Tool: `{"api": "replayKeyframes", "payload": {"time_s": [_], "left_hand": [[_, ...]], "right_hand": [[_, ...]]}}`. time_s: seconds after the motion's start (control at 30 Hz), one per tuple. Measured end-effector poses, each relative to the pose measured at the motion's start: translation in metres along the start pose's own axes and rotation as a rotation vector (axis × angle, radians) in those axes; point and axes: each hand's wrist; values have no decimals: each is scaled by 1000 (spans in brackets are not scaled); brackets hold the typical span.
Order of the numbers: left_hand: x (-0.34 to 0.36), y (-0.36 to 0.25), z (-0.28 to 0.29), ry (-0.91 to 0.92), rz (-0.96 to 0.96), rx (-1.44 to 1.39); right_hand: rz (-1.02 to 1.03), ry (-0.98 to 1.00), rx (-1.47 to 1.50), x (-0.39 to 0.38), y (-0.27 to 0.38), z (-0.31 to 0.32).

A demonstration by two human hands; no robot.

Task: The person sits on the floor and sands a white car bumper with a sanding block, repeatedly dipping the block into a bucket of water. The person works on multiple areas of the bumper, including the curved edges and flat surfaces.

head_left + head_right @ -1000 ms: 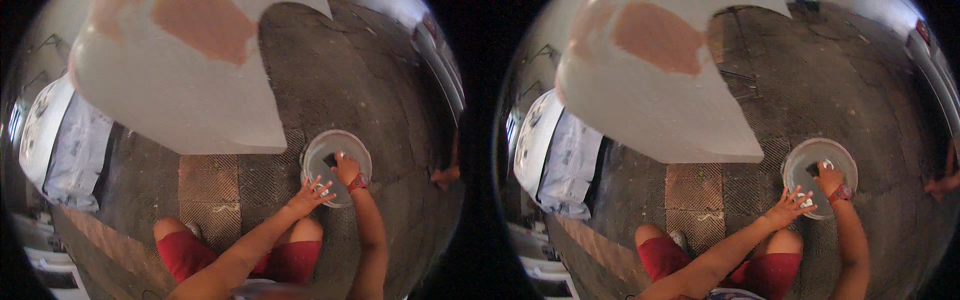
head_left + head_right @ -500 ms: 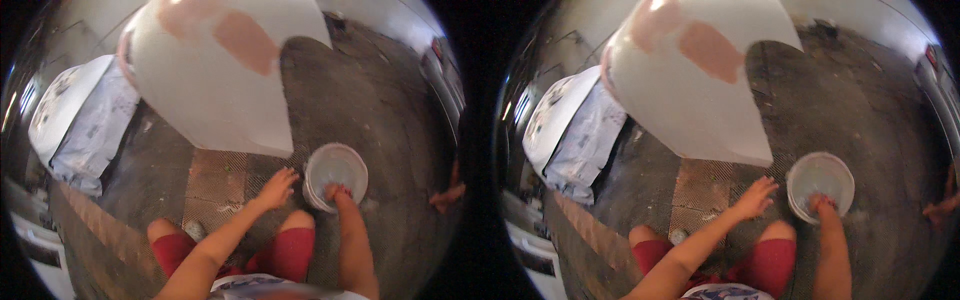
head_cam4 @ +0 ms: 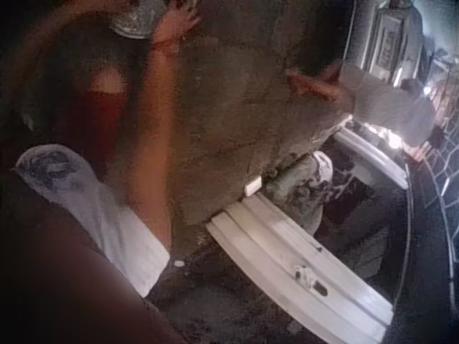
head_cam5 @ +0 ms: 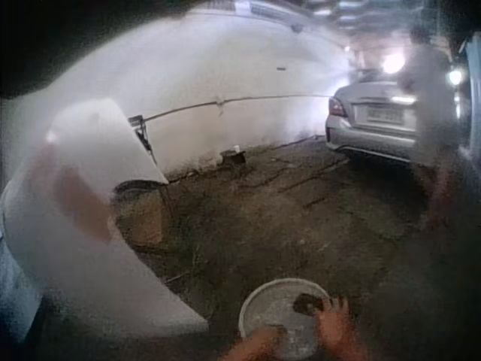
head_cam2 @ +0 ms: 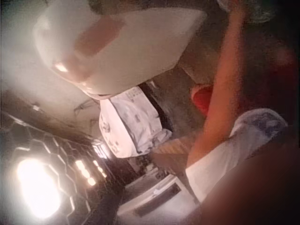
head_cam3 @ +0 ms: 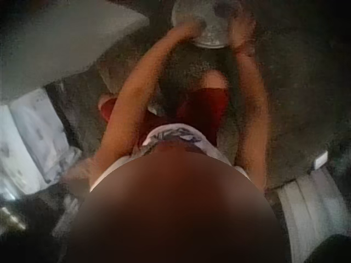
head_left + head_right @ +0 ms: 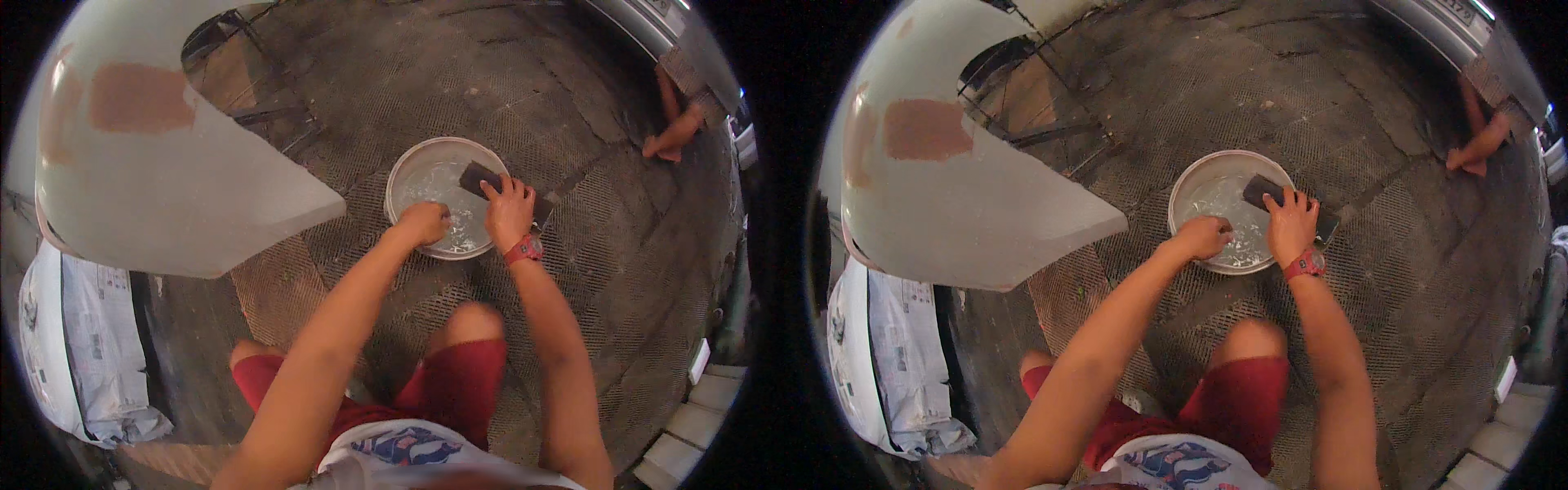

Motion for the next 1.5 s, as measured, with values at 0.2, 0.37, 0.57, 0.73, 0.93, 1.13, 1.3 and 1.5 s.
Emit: {"api": "replayKeyframes", "payload": {"time_s": [0.2, 0.37, 0.57, 0.73, 0.93, 1.13, 1.3, 1.5], "left_hand": [[92, 80, -75, 436, 204, -8], [105, 133, -115, 507, 120, 190], [24, 0, 100, 240, -20, -573], [-156, -131, 373, -300, -248, -80], [-321, -121, 602, -1074, 74, 232], [-419, 4, 591, -915, 190, 1035], [-399, 14, 487, -954, -4, 1280], [-409, 20, 385, -819, -13, 1366]], "right_hand": [[-35, 47, -2, -1, 28, 1], [21, 123, -57, 2, 31, -6], [-29, 143, -88, 0, 9, -21], [-20, 153, -84, -6, 5, -30], [36, 165, -172, 4, 6, -38], [101, 196, -211, -2, 21, -20], [340, 433, -420, 28, 30, -65], [318, 711, -450, 24, 39, -130]]}}
Point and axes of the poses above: each hand's wrist, its own x-axis towards the middle knuckle, its own z-axis out of the back of the hand, y = z × x, and after that the axes turned 9 degrees about -z, right-handed
